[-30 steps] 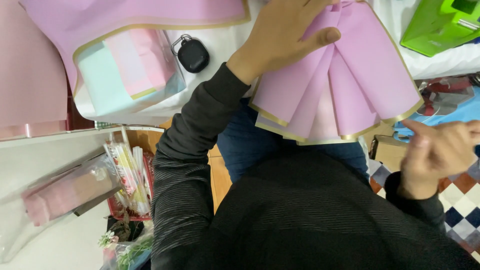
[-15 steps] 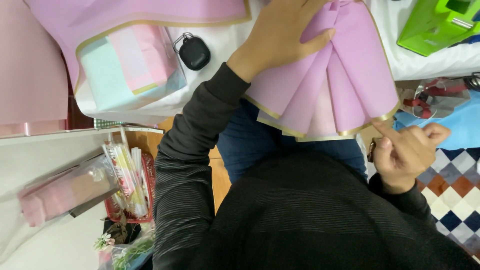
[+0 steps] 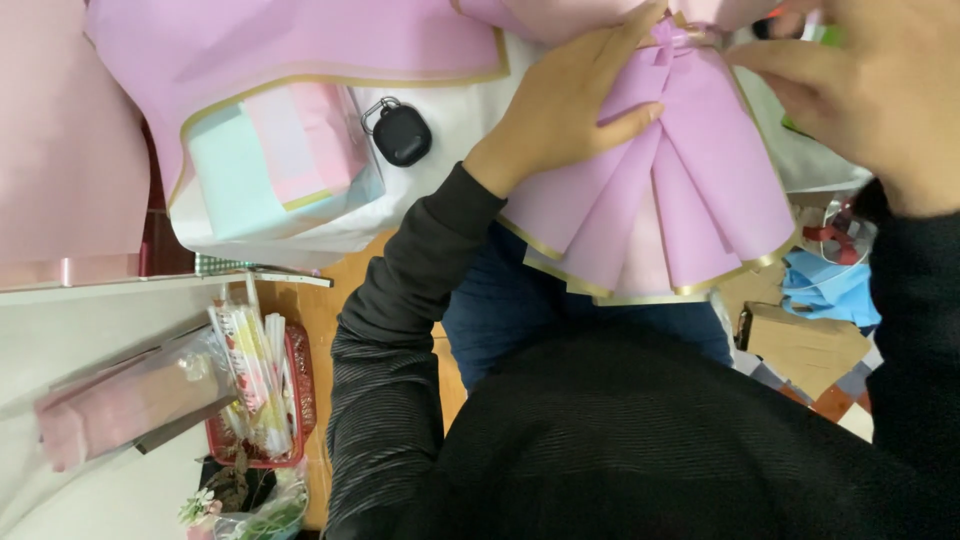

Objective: The person wraps a bouquet of decorative butterflies and paper by hand, pleating the pink wrapping paper around the base and securing it with tape and wire.

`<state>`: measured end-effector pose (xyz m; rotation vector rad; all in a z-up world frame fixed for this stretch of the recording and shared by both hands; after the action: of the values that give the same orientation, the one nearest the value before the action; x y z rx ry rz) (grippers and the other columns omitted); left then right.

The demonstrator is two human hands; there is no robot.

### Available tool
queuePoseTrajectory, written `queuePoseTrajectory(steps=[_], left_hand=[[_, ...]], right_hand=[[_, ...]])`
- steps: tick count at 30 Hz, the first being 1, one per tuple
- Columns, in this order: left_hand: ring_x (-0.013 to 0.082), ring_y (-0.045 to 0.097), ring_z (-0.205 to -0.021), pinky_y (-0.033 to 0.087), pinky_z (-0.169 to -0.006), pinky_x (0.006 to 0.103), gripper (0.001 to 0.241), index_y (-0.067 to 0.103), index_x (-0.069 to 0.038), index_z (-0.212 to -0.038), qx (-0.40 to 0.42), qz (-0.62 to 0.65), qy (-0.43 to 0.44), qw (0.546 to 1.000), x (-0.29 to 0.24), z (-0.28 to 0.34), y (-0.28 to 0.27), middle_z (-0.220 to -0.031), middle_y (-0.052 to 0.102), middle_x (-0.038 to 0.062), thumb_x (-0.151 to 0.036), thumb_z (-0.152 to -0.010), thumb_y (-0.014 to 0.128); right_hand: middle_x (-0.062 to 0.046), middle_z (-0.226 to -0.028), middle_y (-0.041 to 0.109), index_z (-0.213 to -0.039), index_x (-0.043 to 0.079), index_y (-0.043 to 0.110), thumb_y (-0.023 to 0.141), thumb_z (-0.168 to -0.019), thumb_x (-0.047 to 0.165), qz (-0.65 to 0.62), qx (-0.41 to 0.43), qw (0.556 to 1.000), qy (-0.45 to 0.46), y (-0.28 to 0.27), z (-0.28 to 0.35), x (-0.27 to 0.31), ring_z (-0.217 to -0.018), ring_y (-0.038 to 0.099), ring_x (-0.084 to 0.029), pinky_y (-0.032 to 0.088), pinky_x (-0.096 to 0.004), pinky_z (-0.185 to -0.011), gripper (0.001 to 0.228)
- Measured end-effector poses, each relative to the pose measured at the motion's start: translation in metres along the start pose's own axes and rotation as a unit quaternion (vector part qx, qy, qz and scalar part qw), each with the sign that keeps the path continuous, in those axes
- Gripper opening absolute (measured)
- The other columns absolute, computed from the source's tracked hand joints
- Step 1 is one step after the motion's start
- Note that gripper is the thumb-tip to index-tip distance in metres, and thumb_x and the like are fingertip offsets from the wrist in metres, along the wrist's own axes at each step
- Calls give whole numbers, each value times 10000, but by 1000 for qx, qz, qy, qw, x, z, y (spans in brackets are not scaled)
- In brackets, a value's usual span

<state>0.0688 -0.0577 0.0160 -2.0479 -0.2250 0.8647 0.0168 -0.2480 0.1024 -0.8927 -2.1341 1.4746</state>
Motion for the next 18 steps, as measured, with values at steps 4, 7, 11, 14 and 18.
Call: queuePoseTrajectory(steps=[4, 7, 11, 14, 18], left_hand=[[240, 631, -1446, 605, -1126, 356, 950, 53, -201, -1668, -15, 5, 27, 1000, -3, -2, -3, -1655, 491, 35, -450, -1114, 784], [220, 626, -1429, 600, -1116, 353, 917, 103, -184, -1653, -3, 26, 10, 1000, -4, -2, -5, -1603, 540, 48, -465, -1090, 769], [292, 600, -1376, 541, -1117, 413, 762, 275, -110, -1576, 7, 40, -18, 999, -9, -1, -11, -1495, 592, 112, -525, -1074, 670], [209, 597, -1364, 423, -1090, 389, 637, 466, -173, -1488, -5, -58, -45, 997, -18, 3, -26, -1481, 626, 12, -605, -1031, 568], [204, 557, -1398, 365, -1128, 398, 720, 506, -116, -1455, 3, -74, -73, 995, -23, 6, -25, -1484, 609, 52, -659, -983, 534]], right_hand=[[74, -1243, 682, -1303, 278, 858, 850, -1108, 191, 139, -44, 979, -140, 44, -48, 0, -1185, 677, -166, 475, -344, -929, 213], [105, -1177, 653, -1232, 313, 822, 835, -1072, 169, 136, -44, 975, -167, 52, -59, 1, -1118, 665, -153, 499, -330, -888, 216], [132, -1202, 646, -1219, 356, 792, 829, -1069, 252, 162, -23, 972, -171, 61, -56, -4, -1197, 638, -143, 464, -345, -994, 186], [176, -1247, 595, -1270, 477, 771, 881, -1034, 315, 188, -3, 973, -137, 67, -50, -13, -1307, 593, -139, 348, -398, -1072, 307], [125, -1235, 580, -1246, 477, 819, 929, -984, 276, 153, -11, 981, -120, 62, -53, -11, -1208, 573, -193, 303, -417, -1019, 347]])
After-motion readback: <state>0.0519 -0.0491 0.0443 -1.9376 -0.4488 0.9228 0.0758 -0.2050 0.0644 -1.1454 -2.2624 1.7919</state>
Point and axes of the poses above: each hand's wrist, its own z-axis away from the middle knuckle, its own y-axis out of the palm, x = y × z, the point moved 9 cm from there along -z, towards the middle knuckle
